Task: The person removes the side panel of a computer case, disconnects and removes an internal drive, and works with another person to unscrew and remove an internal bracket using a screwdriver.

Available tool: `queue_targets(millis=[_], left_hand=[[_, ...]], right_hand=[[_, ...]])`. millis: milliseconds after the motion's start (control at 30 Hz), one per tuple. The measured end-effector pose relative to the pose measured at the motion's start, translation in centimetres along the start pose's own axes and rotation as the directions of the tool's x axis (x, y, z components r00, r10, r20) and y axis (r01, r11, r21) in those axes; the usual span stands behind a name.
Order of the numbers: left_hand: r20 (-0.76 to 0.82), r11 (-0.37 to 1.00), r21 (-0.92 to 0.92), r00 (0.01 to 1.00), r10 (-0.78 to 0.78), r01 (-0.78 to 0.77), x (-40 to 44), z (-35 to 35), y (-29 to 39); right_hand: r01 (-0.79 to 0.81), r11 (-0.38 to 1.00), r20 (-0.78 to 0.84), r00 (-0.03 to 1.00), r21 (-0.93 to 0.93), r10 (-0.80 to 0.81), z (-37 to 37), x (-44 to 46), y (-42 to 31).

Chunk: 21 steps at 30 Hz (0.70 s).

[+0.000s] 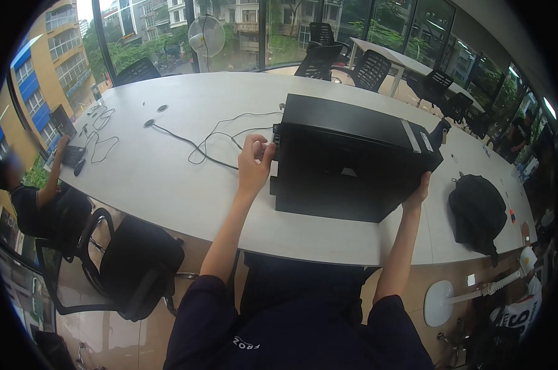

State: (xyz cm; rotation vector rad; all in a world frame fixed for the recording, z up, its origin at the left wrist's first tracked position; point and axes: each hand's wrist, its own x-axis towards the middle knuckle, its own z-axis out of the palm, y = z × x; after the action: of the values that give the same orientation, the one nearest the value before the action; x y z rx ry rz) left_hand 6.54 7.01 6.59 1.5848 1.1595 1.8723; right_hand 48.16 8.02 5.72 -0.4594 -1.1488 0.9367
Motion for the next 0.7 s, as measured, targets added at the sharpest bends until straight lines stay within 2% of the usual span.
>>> queue_targets(millis=[100,167,300,367,467,533,700], left_hand=[[0.045,0.998,-0.027,0.998,-0.048,0.049,-0.3,-0.4,-0.2],[0.195,0.972,-0.2,0.977,-0.087,0.127,-0.3,-0.7,-1.1],[0.207,0.957,-0.265,0.976,-0.065,0.12,-0.3,-0.9,-1.1],[0.253,0.931,-0.315,0.962,-0.107,0.187,-0.3,-0.9,-0.7],[0.277,0.919,-0.33,0.953,-0.126,0.218,-0.2,-1.0,-0.3],[0.265,0.909,-0.339,0.952,-0.155,0.242,-0.3,-1.1,0.3],[0.189,0.885,-0.381,0.96,-0.207,0.266,-0.5,-0.5,1.0]], right_hand=[[0.01,1.0,-0.038,0.999,-0.015,-0.01,0.1,-0.1,-0.1],[0.002,1.0,-0.045,0.999,-0.01,-0.003,-0.3,0.0,0.1],[-0.019,0.999,0.003,1.0,0.042,0.019,-1.2,0.1,0.5],[-0.021,0.998,0.013,1.0,0.052,0.02,-1.2,0.1,0.4],[-0.008,1.0,0.036,0.999,0.017,0.008,-0.8,0.1,0.2],[-0.012,1.0,-0.081,0.997,-0.004,0.012,0.5,0.0,-0.2],[0.003,1.0,-0.074,0.997,-0.022,-0.004,0.5,0.0,-0.1]])
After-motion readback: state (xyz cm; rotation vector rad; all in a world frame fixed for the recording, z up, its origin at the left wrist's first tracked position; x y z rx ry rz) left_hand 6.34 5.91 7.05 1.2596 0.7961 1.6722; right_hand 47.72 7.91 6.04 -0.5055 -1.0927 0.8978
